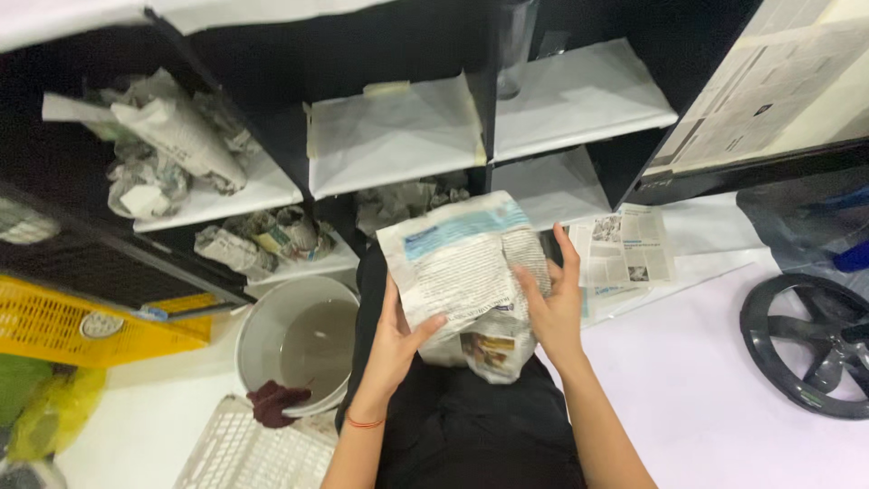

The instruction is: The person sits on the floor and wraps several glass items with newspaper. They fold the newspaper around each glass, roll it tightly, and place the wrapped items onto a nearby shelf.

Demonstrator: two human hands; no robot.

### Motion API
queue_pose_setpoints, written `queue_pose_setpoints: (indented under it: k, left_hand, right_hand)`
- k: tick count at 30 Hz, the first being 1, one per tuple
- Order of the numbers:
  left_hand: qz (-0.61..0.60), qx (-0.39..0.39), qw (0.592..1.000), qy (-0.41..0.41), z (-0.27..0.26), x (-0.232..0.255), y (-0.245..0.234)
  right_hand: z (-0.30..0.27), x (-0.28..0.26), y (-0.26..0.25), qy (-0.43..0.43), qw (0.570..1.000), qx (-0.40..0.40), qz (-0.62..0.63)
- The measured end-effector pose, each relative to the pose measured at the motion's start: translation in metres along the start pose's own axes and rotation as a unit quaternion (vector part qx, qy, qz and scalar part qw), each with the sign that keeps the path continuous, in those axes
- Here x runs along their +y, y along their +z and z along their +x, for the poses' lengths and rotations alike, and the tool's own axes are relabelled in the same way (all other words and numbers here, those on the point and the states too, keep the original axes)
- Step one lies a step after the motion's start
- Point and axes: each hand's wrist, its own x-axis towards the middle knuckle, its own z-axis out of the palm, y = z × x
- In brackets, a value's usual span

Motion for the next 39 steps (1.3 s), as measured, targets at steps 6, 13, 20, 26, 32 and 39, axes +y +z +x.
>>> queue_pose_setpoints:
  k: [6,13,20,26,32,39]
  left_hand:
    - [0.010,0.143,0.988,-0.056,-0.006,-0.005,-0.002]
    - [-0.076,0.019,0.996,-0.042,-0.015,-0.001,-0.016]
    - [-0.163,-0.021,0.985,-0.048,-0.016,-0.042,-0.050]
    - [-0.262,-0.025,0.956,-0.131,-0.016,-0.083,-0.075]
    - [-0.307,-0.062,0.935,-0.169,-0.018,-0.089,-0.087]
    - [-0.407,0.019,0.863,-0.300,0.011,-0.040,-0.066]
  right_hand:
    - [-0.006,0.020,0.004,0.182,0.978,-0.053,0.089]
    - [-0.008,0.035,-0.030,0.089,0.964,-0.219,0.120]
    - [-0.010,0.036,-0.050,0.046,0.925,-0.327,0.188]
    - [-0.020,0.064,-0.044,0.212,0.943,-0.255,0.037]
    - [-0.015,0.057,-0.047,0.057,0.962,-0.256,0.078]
    - [-0.014,0.022,-0.040,0.000,0.957,-0.276,-0.085]
